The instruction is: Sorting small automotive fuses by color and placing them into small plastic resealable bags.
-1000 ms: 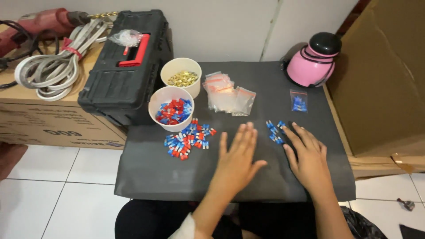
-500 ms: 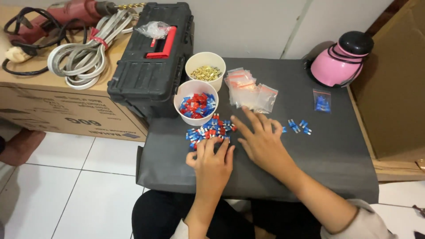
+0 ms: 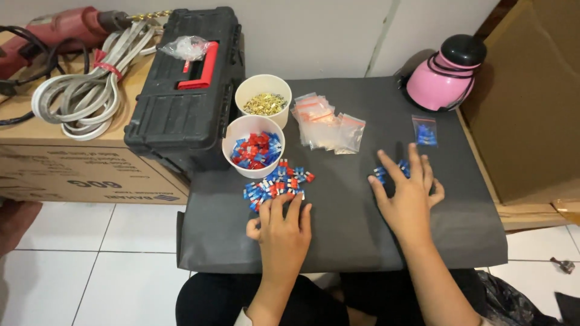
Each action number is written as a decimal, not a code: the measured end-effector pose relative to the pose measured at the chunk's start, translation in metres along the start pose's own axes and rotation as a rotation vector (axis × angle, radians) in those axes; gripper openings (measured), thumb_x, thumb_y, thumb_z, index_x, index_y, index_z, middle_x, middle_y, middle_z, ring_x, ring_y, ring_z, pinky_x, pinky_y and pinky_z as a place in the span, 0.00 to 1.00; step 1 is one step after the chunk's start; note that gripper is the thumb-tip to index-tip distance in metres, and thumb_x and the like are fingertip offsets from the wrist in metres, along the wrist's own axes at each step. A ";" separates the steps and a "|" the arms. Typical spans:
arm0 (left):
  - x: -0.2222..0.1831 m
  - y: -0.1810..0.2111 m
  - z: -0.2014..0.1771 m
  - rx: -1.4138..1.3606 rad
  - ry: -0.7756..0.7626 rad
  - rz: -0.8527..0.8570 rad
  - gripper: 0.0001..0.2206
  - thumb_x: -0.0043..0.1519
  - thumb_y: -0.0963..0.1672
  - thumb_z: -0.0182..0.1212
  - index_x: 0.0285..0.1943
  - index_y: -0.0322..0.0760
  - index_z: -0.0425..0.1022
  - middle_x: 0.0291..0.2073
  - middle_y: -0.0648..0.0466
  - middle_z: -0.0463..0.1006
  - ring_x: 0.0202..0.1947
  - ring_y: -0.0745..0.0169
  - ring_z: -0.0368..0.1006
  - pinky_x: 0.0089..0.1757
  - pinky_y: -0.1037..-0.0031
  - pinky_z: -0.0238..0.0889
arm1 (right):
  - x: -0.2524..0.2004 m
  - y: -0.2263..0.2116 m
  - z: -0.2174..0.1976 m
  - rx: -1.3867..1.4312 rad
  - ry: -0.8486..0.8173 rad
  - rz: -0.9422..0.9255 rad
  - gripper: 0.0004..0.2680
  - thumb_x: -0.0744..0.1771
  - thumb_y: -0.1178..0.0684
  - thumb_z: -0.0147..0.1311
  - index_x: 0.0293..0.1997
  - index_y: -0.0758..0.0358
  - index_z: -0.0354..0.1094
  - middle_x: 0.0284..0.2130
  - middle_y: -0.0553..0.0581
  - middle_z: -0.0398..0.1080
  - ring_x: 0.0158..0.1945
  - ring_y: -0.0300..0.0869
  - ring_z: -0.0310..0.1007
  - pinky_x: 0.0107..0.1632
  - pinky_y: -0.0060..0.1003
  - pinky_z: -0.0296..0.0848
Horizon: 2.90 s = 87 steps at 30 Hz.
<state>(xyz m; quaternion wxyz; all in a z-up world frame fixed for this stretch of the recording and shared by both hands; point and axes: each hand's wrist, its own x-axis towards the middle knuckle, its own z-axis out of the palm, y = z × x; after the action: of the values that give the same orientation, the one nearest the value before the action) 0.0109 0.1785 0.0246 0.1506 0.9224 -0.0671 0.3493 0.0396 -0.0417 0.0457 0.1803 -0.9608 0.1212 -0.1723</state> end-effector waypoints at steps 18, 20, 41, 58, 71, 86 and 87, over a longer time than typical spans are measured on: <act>0.000 0.000 -0.001 -0.069 -0.053 0.069 0.11 0.61 0.49 0.65 0.51 0.49 0.80 0.47 0.60 0.76 0.49 0.60 0.70 0.47 0.59 0.48 | 0.006 -0.042 0.020 0.068 -0.133 -0.798 0.15 0.70 0.52 0.48 0.66 0.43 0.64 0.69 0.50 0.60 0.65 0.51 0.65 0.57 0.50 0.62; -0.001 0.001 -0.001 -0.046 -0.059 0.080 0.11 0.62 0.50 0.64 0.51 0.49 0.80 0.48 0.62 0.76 0.50 0.60 0.69 0.47 0.59 0.49 | 0.023 -0.048 0.029 0.060 -0.124 -0.852 0.16 0.68 0.55 0.48 0.65 0.47 0.66 0.66 0.53 0.64 0.63 0.52 0.66 0.57 0.50 0.64; 0.001 0.001 0.006 -0.096 -0.198 0.201 0.18 0.61 0.51 0.60 0.58 0.44 0.78 0.55 0.65 0.76 0.51 0.61 0.68 0.46 0.59 0.51 | 0.010 -0.032 0.057 0.026 -0.030 -0.923 0.06 0.65 0.56 0.47 0.43 0.61 0.65 0.45 0.58 0.68 0.48 0.51 0.67 0.49 0.45 0.65; -0.015 0.092 0.022 -0.145 -0.428 0.389 0.29 0.60 0.50 0.53 0.72 0.37 0.64 0.67 0.56 0.66 0.56 0.50 0.64 0.48 0.51 0.56 | -0.042 0.057 -0.010 0.096 0.071 -0.367 0.10 0.68 0.55 0.49 0.51 0.65 0.71 0.53 0.63 0.71 0.54 0.54 0.71 0.56 0.48 0.71; 0.004 0.106 0.027 -0.386 -0.391 0.292 0.22 0.63 0.46 0.49 0.66 0.37 0.68 0.72 0.49 0.61 0.56 0.50 0.64 0.46 0.51 0.55 | 0.012 0.071 -0.009 0.194 -0.050 -0.278 0.18 0.69 0.48 0.46 0.66 0.63 0.61 0.61 0.62 0.65 0.62 0.56 0.63 0.62 0.54 0.60; 0.006 0.099 0.015 -0.668 -0.383 0.154 0.19 0.60 0.40 0.47 0.60 0.37 0.72 0.64 0.52 0.69 0.55 0.50 0.63 0.47 0.55 0.49 | 0.046 0.053 0.001 0.106 -0.310 -0.360 0.20 0.69 0.38 0.44 0.71 0.41 0.59 0.72 0.59 0.53 0.76 0.62 0.43 0.69 0.60 0.46; 0.007 0.098 0.014 -0.719 -0.378 0.122 0.19 0.60 0.39 0.47 0.60 0.39 0.73 0.64 0.54 0.70 0.55 0.52 0.63 0.49 0.56 0.48 | 0.046 0.056 0.003 0.162 -0.267 -0.368 0.18 0.69 0.41 0.46 0.69 0.43 0.63 0.70 0.59 0.58 0.75 0.63 0.46 0.69 0.60 0.48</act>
<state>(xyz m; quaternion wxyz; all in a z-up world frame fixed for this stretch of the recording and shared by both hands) 0.0021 0.0807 0.0417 0.4274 0.8532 -0.2661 0.1365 0.0731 -0.1046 0.0342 0.2367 -0.9634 -0.0950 -0.0827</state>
